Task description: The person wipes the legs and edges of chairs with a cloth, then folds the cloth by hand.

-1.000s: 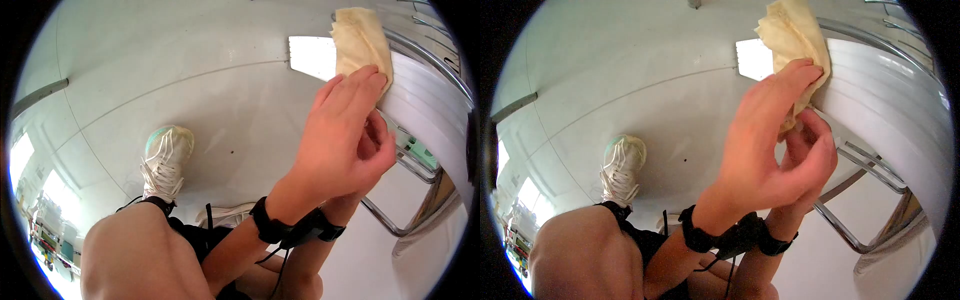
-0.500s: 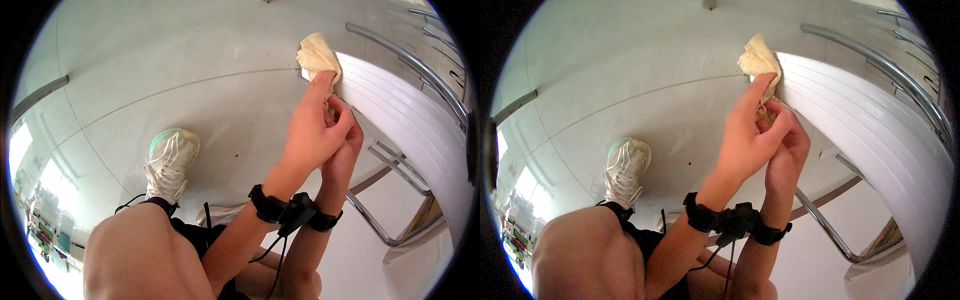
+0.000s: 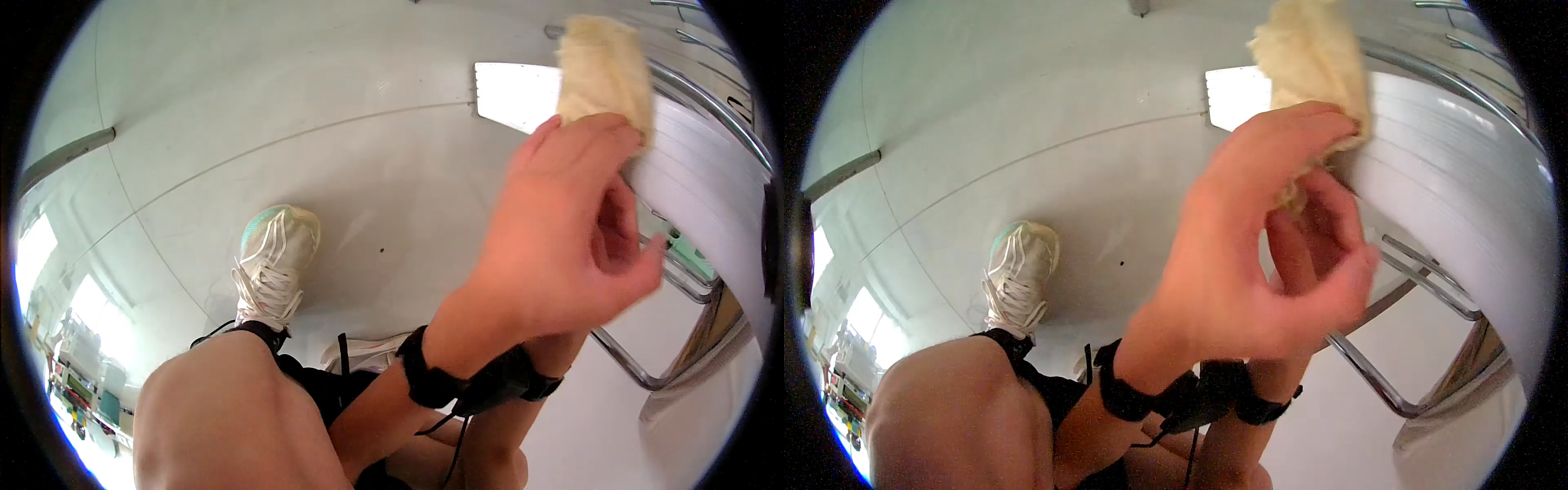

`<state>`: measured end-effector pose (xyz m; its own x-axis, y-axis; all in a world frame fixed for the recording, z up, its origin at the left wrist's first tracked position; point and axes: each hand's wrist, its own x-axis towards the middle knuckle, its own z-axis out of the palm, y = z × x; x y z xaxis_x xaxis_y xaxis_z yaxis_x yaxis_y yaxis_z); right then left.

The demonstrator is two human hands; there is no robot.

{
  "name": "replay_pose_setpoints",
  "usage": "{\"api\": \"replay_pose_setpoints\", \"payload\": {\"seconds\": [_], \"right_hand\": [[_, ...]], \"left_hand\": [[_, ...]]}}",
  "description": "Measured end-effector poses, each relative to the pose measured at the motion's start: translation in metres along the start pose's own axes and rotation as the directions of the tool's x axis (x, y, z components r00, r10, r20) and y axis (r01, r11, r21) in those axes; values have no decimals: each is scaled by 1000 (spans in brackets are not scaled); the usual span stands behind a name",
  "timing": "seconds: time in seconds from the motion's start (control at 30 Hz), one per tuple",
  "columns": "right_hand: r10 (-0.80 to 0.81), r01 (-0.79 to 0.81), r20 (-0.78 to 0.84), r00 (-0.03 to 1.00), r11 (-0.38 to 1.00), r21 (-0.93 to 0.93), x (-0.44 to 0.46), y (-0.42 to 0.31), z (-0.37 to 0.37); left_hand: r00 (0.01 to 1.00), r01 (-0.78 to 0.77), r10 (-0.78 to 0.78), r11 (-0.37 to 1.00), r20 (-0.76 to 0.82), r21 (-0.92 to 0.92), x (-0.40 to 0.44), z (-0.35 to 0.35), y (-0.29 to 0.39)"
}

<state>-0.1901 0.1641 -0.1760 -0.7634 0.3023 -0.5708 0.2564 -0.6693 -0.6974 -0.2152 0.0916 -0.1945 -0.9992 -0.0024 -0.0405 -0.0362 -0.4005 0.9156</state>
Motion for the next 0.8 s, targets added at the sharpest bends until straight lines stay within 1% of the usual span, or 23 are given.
{"api": "replay_pose_setpoints", "payload": {"seconds": [0.03,0.1,0.17,0.23,0.27,0.3,0.33,0.37,0.4,0.43,0.5,0.53,0.57,0.6,0.67,0.7,0.77,0.8], "right_hand": [[77,-83,35,996,966,245,-6,-6,6],[29,-69,97,995,899,433,-12,-10,23],[-193,140,121,974,926,351,-20,0,51],[-401,351,161,902,897,267,-26,13,77],[-540,537,33,841,840,74,-24,16,77],[-658,640,-96,747,751,-163,-22,19,76],[-822,613,-274,500,559,-558,-15,26,66],[-875,535,-254,411,458,-710,-11,32,54],[-919,419,-232,318,356,-835,-7,38,42],[-881,455,-153,448,372,-809,-2,35,31],[-699,439,-31,715,482,-758,-1,19,0],[-545,372,6,838,565,-737,-7,7,-8],[-370,289,47,928,634,-717,-10,2,-16],[-332,265,67,941,597,-757,-9,4,-19],[-248,222,102,963,523,-823,-4,12,-22],[-245,229,106,964,556,-799,-3,17,-21],[-246,244,114,963,601,-761,-3,20,-24],[-273,215,58,960,590,-779,-4,19,-21]], "left_hand": [[998,-65,65,998,-9,3,0,5,8],[981,-192,192,981,-26,14,0,12,19],[965,-259,258,965,-43,-23,-1,17,26],[960,-277,272,957,-61,-88,-1,20,30],[960,-275,270,959,-68,-73,-3,24,30],[959,-276,271,960,-79,-57,-5,27,27],[958,-275,272,961,-89,-25,-6,28,22],[957,-270,271,963,-99,20,-7,29,14],[955,-272,278,960,-106,62,-6,26,5],[957,-253,265,961,-117,109,-9,26,-5],[973,-156,175,979,-148,134,-13,28,-25],[983,-75,90,992,-161,102,-17,25,-35],[986,14,-7,999,-166,42,-19,19,-44],[980,102,-104,995,-169,-18,-19,11,-49],[965,236,-235,972,-113,-12,-22,0,-50],[949,303,-302,953,-84,-1,-23,-8,-47],[950,312,-311,949,-18,41,-23,-12,-37],[949,314,-315,948,16,62,-22,-12,-30]]}}
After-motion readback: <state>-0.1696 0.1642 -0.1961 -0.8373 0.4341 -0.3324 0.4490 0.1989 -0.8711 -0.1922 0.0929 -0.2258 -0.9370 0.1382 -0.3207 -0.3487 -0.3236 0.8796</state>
